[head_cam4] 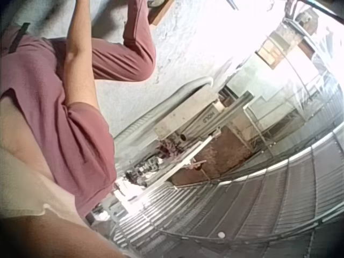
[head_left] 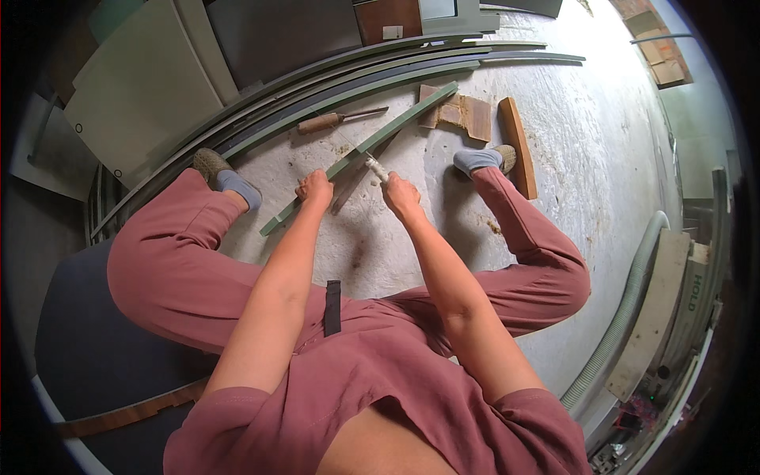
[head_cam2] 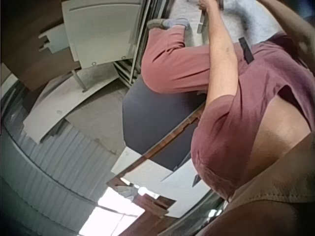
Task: Sawing a thin curved piece of wood while sitting on the floor of a woodworking workshop.
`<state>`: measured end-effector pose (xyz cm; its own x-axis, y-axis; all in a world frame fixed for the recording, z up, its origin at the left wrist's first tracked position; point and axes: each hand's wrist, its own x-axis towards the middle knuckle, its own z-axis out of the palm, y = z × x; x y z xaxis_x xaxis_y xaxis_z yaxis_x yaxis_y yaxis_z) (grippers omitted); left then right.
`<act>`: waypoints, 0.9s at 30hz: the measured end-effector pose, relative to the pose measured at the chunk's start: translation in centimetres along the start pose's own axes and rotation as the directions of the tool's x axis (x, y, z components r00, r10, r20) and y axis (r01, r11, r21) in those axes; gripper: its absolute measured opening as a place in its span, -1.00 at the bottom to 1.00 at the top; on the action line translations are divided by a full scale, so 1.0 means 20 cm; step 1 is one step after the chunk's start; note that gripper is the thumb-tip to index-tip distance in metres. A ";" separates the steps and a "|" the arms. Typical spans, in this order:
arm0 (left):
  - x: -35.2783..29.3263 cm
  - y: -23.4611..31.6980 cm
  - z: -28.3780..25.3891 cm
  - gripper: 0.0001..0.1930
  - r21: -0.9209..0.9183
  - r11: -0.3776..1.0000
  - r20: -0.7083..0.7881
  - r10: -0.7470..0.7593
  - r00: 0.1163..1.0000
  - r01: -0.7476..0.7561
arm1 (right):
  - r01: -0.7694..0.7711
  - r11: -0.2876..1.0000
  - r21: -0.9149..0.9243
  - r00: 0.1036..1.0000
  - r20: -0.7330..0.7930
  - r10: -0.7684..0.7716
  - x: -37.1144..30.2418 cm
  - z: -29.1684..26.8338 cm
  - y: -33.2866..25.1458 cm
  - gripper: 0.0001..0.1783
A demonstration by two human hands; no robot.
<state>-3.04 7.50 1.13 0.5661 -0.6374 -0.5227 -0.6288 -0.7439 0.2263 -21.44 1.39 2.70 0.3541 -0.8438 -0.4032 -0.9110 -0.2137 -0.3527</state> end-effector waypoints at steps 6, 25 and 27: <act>0.03 -0.04 0.00 -0.70 0.000 1.000 0.011 -0.027 1.000 0.027 | -0.043 0.998 0.048 0.999 0.013 0.043 -0.23 0.05 0.19 -0.72; 0.01 -0.02 -0.01 -0.72 0.010 0.999 -0.019 -0.037 0.999 0.037 | -0.074 0.994 0.075 0.997 0.023 0.073 -0.23 0.07 0.20 -0.68; 0.01 -0.02 -0.03 -0.72 0.004 0.999 -0.010 -0.040 0.999 0.040 | -0.075 0.993 0.088 0.997 0.024 0.073 -0.22 0.07 0.17 -0.67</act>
<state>-2.29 7.55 1.33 0.5961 -0.6092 -0.5231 -0.6077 -0.7681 0.2020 -25.80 4.97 2.06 0.2918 -0.8450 -0.4481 -0.9127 -0.1058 -0.3948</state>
